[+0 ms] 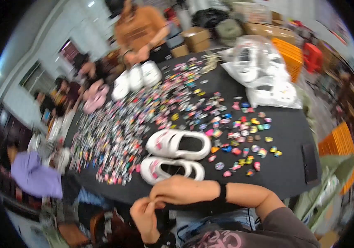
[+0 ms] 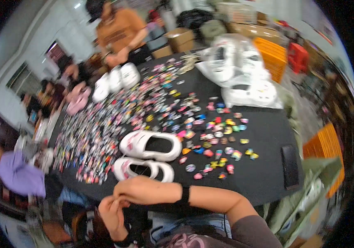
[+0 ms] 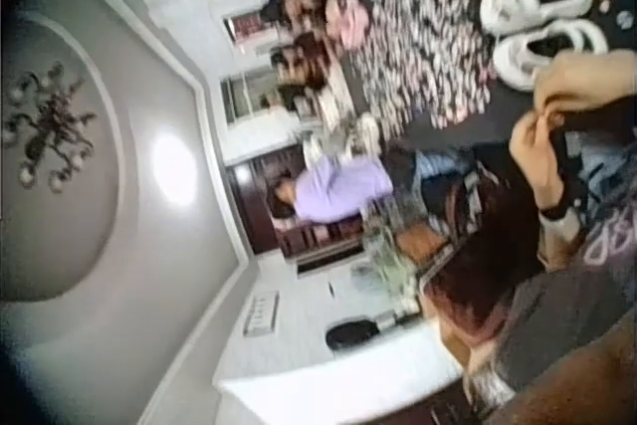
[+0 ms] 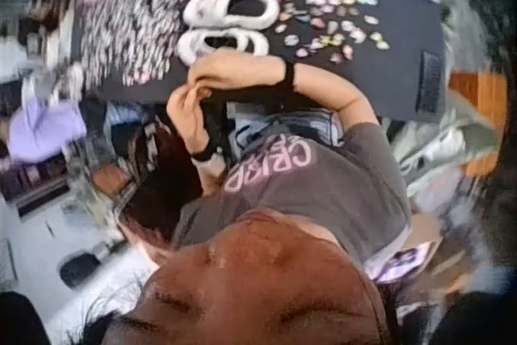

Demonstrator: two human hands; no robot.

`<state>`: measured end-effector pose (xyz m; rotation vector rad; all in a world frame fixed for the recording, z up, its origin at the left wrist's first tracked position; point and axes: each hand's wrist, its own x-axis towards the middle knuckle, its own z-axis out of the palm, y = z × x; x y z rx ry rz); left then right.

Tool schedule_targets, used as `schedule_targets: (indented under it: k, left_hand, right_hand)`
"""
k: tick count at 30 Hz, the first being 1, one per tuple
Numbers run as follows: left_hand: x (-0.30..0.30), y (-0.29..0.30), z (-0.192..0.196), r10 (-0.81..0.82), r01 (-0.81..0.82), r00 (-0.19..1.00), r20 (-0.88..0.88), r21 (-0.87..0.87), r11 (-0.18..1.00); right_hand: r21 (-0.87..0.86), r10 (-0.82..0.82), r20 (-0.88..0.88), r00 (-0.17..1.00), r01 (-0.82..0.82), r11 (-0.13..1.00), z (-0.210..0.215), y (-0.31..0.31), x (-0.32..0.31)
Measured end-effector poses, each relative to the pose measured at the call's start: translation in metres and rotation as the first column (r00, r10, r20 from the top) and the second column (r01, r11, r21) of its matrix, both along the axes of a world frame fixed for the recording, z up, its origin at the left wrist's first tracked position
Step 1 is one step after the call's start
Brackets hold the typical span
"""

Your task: Attaching decorative charms to white clog-style shoes.

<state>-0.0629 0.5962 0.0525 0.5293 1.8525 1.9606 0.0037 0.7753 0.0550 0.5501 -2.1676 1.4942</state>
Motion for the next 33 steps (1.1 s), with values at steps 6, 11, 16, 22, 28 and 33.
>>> schedule_targets:
  k: [6,11,16,22,28,33]
  left_hand:
    - [-0.004,0.000,-0.001,-0.077,0.079,0.997,-0.017,0.244,0.967]
    - [0.004,0.007,0.003,-0.008,0.037,0.994,-0.109,0.269,0.962]
    - [0.008,0.010,0.007,0.042,0.019,0.947,-0.319,0.187,0.982]
    - [0.009,0.006,0.008,0.029,0.013,0.855,-0.518,0.077,0.997]
    - [0.002,0.006,0.018,0.025,-0.022,0.767,-0.641,0.013,1.000]
    - [-0.001,0.001,0.027,-0.041,-0.051,0.765,-0.643,-0.123,0.991]
  right_hand:
    - [-0.100,0.027,0.009,1.000,-0.026,0.995,0.003,-0.001,-0.015]
    - [-0.239,0.082,0.094,0.992,-0.058,0.969,-0.010,0.001,-0.022]
    - [-0.381,0.160,0.130,0.979,-0.100,0.919,-0.011,0.002,-0.018]
    - [-0.333,0.183,0.127,0.975,-0.131,0.934,-0.008,0.007,-0.018]
    - [-0.204,0.149,0.084,0.985,-0.130,0.970,0.000,0.010,-0.019]
    - [-0.096,0.116,0.127,0.985,-0.104,0.990,0.005,0.011,-0.018]
